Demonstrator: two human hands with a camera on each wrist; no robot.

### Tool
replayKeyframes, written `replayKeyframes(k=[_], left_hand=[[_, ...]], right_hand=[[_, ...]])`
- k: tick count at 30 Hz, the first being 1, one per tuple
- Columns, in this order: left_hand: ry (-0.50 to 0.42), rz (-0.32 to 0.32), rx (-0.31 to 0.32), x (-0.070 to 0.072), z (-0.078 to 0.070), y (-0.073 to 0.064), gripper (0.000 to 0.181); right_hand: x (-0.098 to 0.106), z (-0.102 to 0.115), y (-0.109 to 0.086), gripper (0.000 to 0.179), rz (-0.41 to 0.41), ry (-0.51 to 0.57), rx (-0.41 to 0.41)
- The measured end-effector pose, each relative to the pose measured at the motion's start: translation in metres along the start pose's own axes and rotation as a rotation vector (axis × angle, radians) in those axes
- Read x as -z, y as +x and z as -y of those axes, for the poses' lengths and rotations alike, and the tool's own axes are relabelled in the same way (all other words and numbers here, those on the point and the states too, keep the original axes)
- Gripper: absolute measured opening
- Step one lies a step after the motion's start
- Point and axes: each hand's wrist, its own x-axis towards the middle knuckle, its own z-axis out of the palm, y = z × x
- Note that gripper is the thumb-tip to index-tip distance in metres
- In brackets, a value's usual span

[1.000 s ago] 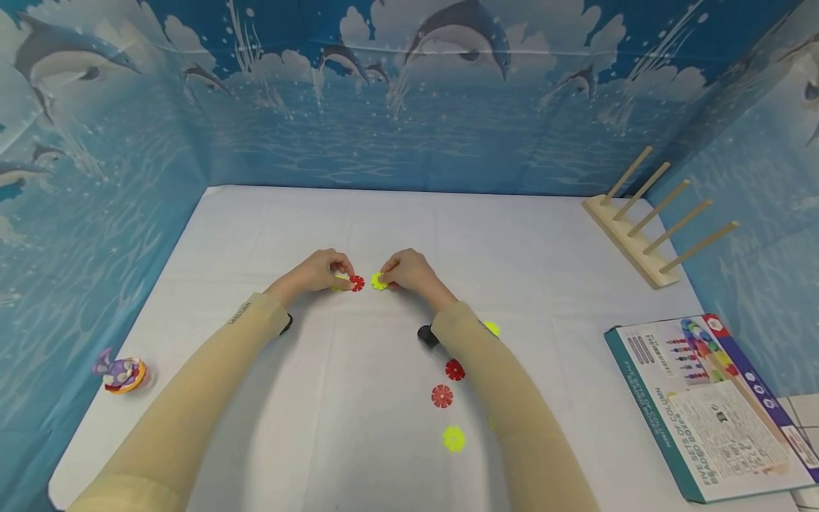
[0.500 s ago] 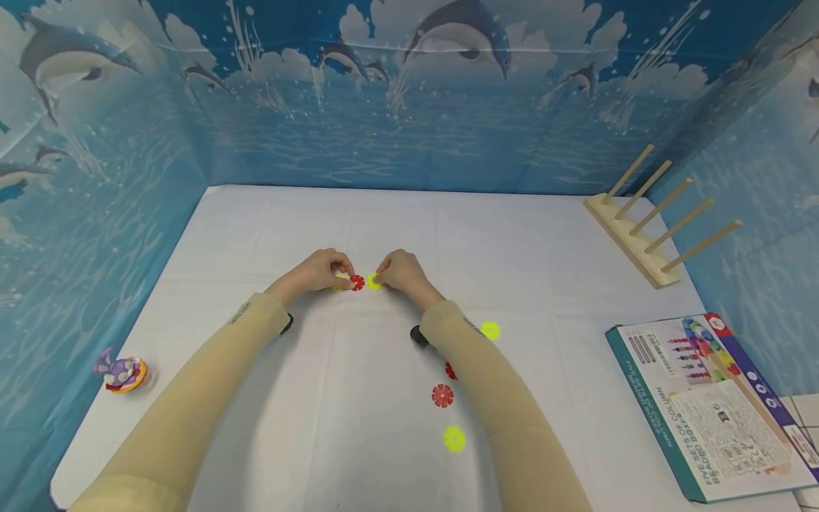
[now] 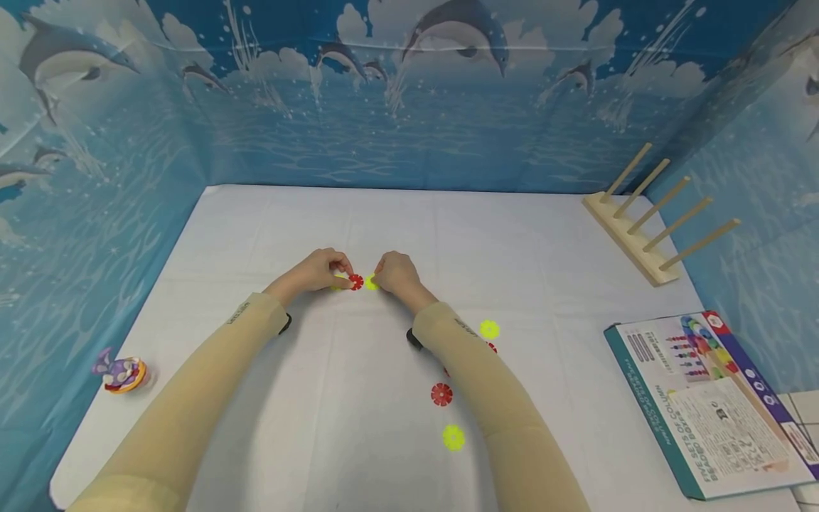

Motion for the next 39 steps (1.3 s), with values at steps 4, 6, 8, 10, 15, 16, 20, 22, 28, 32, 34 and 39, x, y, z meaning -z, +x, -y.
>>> replayKeyframes(k=[4,6,8,10,15,16,20,22,28,32,34,39], left_hand=[[-0.01,0.002,0.004,0.0,0.0008,0.0006,0.02],[-0.015,0.003,0.006,-0.0003,0.0014,0.001,0.02],[-0.015,0.002,0.006,-0.0005,0.0019,0.0013,0.02],[-0.011,0.001,0.004,-0.0004,0.0019,0.0014,0.02],[-0.007,-0.001,-0.003,-0.0009,0.0017,0.0021,0.02],[-0.008,-0.001,-0.003,-0.001,0.0016,0.0023,0.02],[-0.007,-0.001,-0.013,-0.0015,0.0015,0.0024,0.02],[-0.011,0.0,-0.016,-0.0016,0.0018,0.0024,0.02],[-0.021,0.002,-0.028,-0.001,0.0029,0.0016,0.019],[-0.028,0.003,-0.026,0.0001,0.0027,0.0,0.02],[-0.035,0.005,-0.017,0.0007,0.0017,-0.0011,0.022],[-0.041,0.008,-0.023,0.0001,-0.0032,-0.001,0.024]], right_hand=[[-0.001,0.002,0.0004,0.01,-0.013,-0.031,0.005],[-0.0011,0.0033,-0.0002,0.01,-0.024,-0.047,0.008],[-0.0011,0.0043,-0.0008,0.01,-0.035,-0.054,0.012],[-0.0012,0.0046,-0.0011,0.011,-0.046,-0.052,0.014],[-0.0029,0.0025,-0.0003,0.011,-0.064,-0.047,0.022],[-0.0031,0.002,0.0,0.011,-0.067,-0.044,0.022],[-0.0037,0.001,0.0008,0.012,-0.076,-0.046,0.02],[-0.0039,0.0005,0.0012,0.012,-0.077,-0.043,0.014],[-0.0051,-0.001,0.0021,0.012,-0.083,-0.036,0.012],[-0.0053,-0.0013,0.0022,0.012,-0.086,-0.028,0.017],[-0.0055,-0.0013,0.0024,0.012,-0.085,-0.025,0.016],[-0.006,-0.0021,0.0014,0.013,-0.088,-0.016,0.011]])
